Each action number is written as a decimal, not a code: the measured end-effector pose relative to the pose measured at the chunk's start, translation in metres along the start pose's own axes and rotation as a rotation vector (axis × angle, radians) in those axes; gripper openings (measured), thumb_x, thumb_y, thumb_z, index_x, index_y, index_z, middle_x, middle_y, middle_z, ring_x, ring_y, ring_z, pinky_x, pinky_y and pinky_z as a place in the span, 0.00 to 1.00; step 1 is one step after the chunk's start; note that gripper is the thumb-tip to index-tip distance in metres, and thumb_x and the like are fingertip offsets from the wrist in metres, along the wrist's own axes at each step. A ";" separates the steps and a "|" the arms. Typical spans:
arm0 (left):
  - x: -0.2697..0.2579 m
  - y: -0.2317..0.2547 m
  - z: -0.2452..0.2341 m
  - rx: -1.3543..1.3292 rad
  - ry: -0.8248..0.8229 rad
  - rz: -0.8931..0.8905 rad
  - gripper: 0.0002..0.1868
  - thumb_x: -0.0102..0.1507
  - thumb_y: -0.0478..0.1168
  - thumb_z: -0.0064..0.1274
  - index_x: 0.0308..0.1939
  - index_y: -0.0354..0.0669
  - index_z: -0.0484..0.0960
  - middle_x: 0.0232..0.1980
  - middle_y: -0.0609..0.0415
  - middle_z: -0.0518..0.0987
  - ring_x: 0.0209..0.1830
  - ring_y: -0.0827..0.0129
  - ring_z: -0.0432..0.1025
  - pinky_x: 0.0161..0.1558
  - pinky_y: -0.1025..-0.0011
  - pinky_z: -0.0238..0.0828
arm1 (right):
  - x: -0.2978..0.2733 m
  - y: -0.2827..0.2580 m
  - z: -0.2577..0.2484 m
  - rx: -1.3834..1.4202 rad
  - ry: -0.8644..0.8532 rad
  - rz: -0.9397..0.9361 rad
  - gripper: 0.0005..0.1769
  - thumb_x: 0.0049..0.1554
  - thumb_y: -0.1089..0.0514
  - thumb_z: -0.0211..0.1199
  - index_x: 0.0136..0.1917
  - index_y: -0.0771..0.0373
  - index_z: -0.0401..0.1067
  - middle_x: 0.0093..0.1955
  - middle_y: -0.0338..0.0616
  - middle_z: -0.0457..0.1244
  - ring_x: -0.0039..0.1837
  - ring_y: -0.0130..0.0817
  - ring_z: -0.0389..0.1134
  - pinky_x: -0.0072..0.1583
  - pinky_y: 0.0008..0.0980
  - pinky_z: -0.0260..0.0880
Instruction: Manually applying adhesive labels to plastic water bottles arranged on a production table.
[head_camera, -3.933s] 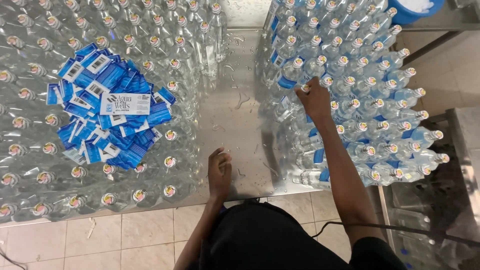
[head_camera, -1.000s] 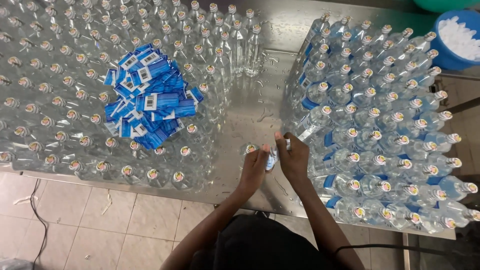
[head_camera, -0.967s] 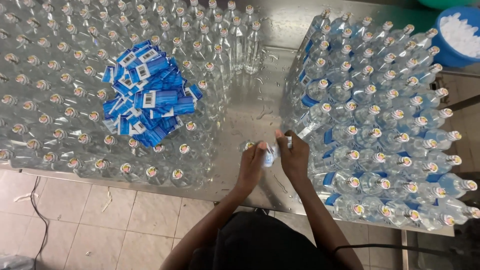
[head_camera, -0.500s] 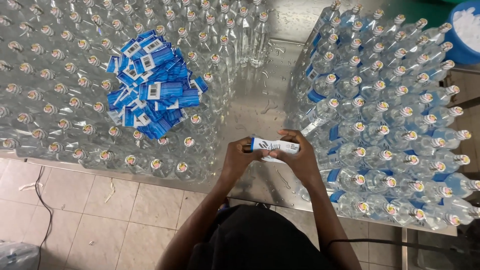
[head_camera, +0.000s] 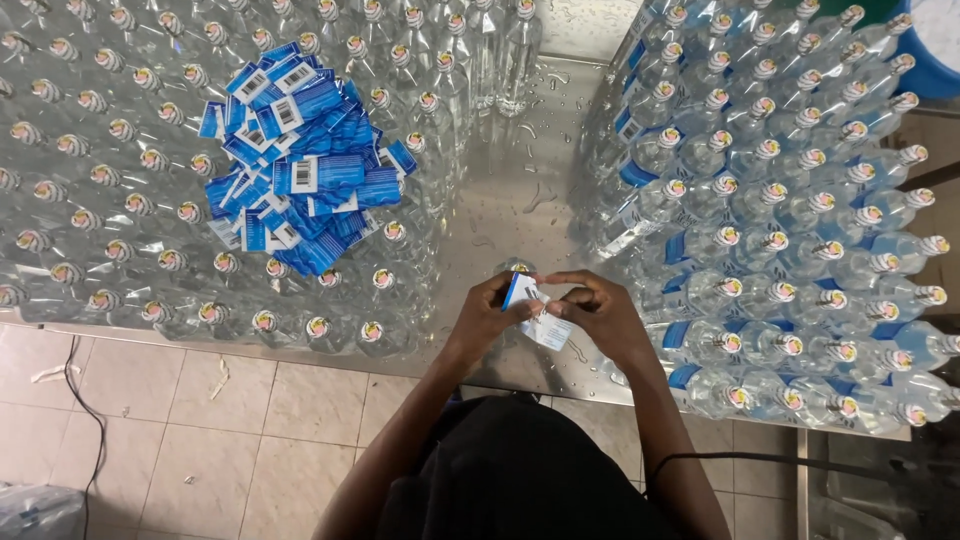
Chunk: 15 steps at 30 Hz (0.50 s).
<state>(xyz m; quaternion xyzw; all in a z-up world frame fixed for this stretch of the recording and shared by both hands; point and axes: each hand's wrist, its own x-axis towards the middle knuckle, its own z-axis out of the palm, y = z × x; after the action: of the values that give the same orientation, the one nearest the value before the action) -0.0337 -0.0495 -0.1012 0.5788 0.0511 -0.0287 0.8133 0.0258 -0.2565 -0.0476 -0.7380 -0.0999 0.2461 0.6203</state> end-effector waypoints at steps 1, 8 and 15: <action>0.000 -0.005 -0.002 -0.001 0.002 -0.001 0.27 0.63 0.50 0.75 0.58 0.36 0.86 0.44 0.42 0.84 0.46 0.63 0.77 0.47 0.61 0.79 | 0.001 0.003 0.000 -0.001 -0.002 0.001 0.24 0.60 0.57 0.75 0.68 0.62 0.80 0.39 0.51 0.74 0.43 0.33 0.70 0.52 0.36 0.71; -0.009 -0.013 0.010 -0.047 0.220 -0.084 0.23 0.67 0.54 0.70 0.51 0.37 0.88 0.40 0.50 0.81 0.43 0.70 0.73 0.45 0.70 0.76 | -0.002 0.021 0.000 0.026 -0.093 -0.004 0.22 0.67 0.58 0.64 0.73 0.64 0.77 0.43 0.54 0.74 0.48 0.35 0.70 0.57 0.38 0.71; -0.005 -0.038 0.003 0.053 0.267 -0.053 0.21 0.60 0.52 0.78 0.37 0.41 0.86 0.31 0.52 0.80 0.36 0.75 0.71 0.37 0.74 0.69 | -0.004 0.015 0.009 0.040 -0.092 0.001 0.25 0.64 0.51 0.70 0.71 0.61 0.76 0.56 0.58 0.73 0.60 0.46 0.72 0.65 0.51 0.71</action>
<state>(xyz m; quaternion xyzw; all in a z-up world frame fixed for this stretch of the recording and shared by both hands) -0.0425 -0.0645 -0.1354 0.5973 0.1731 0.0259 0.7827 0.0161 -0.2539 -0.0621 -0.7136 -0.1231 0.2819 0.6294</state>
